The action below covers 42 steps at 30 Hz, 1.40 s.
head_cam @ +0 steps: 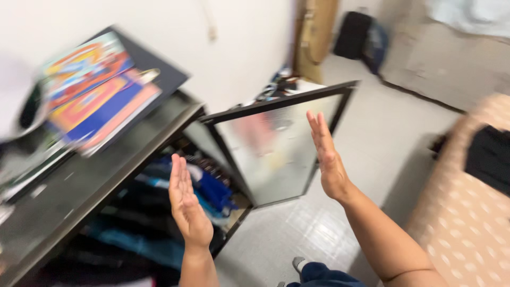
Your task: The person hangs a black garment in a wardrobe, takes a white shirt from a bed and hangs it as well, then moves and folds a dark cloth and places a cap on a stack of textiles.
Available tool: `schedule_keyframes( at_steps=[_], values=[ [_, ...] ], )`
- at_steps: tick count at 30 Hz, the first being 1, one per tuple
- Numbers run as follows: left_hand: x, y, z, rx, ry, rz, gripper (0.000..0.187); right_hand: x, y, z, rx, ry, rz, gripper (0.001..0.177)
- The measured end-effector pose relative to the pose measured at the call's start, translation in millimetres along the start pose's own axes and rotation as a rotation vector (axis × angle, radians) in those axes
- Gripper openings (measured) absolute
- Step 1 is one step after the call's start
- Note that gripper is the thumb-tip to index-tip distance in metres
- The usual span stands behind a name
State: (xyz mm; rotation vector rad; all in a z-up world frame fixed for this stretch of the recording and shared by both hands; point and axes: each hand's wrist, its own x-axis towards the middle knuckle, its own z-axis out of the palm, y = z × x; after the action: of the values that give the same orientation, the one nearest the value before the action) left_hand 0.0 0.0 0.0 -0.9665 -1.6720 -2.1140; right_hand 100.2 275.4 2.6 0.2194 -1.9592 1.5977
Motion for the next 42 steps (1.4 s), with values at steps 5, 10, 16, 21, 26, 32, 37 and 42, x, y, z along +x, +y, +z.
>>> schedule_keyframes(
  at_steps=[5, 10, 16, 21, 26, 32, 37, 42],
  values=[
    [12, -19, 54, -0.075, -0.132, -0.012, 0.088, -29, -4, -53, -0.080, 0.128, 0.006, 0.102],
    [16, -23, 115, -0.167, -0.223, -0.009, 0.089, -59, -18, -114, -0.163, 0.251, 0.014, 0.104],
    [16, -28, 195, -0.231, -0.294, -0.036, 0.090, -101, -35, -202, -0.215, 0.416, 0.031, 0.109],
    [12, -32, 264, -0.257, -0.376, -0.066, 0.088, -136, -39, -267, -0.231, 0.492, -0.001, 0.110],
    [10, -36, 337, -0.345, -0.477, -0.043, 0.087, -157, -45, -317, -0.271, 0.568, -0.003, 0.109],
    [10, -36, 409, -0.366, -0.597, -0.012, 0.086, -179, -58, -358, -0.318, 0.672, 0.018, 0.109],
    [9, -43, 445, -0.423, -0.639, -0.033, 0.086, -190, -66, -374, -0.365, 0.729, 0.039, 0.110],
    [10, -56, 467, -0.424, -0.681, -0.043, 0.085, -193, -66, -382, -0.384, 0.769, 0.065, 0.109]
  ],
)
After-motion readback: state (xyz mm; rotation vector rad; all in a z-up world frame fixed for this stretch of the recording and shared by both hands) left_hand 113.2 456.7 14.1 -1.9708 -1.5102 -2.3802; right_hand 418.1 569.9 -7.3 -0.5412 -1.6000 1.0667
